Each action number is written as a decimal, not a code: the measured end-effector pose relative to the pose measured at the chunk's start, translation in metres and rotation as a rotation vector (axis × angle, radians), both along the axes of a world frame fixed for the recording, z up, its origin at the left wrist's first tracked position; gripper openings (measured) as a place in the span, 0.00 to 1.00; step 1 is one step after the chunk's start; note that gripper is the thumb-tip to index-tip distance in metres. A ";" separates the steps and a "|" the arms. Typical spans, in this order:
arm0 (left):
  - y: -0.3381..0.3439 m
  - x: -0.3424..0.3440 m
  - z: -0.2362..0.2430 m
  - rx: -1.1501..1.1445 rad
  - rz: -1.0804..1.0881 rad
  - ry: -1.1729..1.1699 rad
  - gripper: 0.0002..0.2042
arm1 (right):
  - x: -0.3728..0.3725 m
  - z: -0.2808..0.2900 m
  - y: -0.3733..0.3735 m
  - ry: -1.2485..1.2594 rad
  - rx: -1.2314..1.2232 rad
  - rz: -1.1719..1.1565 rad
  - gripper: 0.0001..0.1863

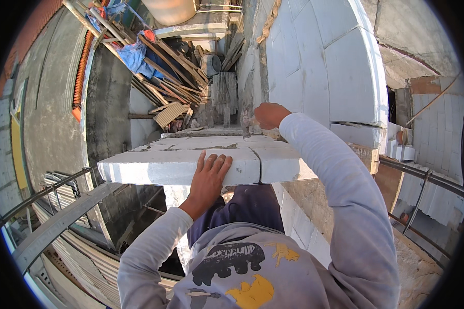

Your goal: The person applies mortar to white rectangular tiles using a trowel and places them onto a wall surface. The person repeatedly scoops mortar, spreads it on tiles, and positions the tiles against the wall, adjusting their placement with hands and a hammer.

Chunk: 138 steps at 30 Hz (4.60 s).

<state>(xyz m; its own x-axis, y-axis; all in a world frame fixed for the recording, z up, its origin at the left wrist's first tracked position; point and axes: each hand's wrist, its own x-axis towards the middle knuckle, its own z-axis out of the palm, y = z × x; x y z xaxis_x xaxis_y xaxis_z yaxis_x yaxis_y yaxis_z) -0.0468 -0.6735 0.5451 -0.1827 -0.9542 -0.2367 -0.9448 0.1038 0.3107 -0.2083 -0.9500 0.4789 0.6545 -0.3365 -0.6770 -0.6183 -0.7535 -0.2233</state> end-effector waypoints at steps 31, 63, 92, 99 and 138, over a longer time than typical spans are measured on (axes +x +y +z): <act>0.077 0.124 -0.008 -0.142 0.129 -0.264 0.37 | 0.023 0.126 0.196 -0.644 -0.128 -0.529 0.26; 0.073 0.119 -0.011 -0.230 0.126 -0.167 0.37 | -0.086 0.092 0.286 -0.662 -0.283 -0.445 0.23; 0.069 0.123 0.010 -0.105 0.040 -0.118 0.48 | -0.135 0.101 0.283 -0.726 -0.346 -1.001 0.18; 0.081 0.128 0.004 -0.174 -0.044 -0.048 0.51 | -0.149 0.094 0.363 -0.632 -0.241 -1.237 0.17; 0.523 -0.068 -0.269 0.630 0.614 0.138 0.35 | -0.233 -0.498 0.662 -0.319 -0.433 -1.199 0.16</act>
<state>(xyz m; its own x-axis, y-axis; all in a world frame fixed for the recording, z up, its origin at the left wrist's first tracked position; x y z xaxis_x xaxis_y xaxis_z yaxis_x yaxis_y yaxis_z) -0.1149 -0.1508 0.2763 0.2526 -0.5929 -0.7646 -0.7275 -0.6374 0.2540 -0.4409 -0.2881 -0.0190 -0.0905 -0.9666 -0.2398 -0.9147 0.1759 -0.3638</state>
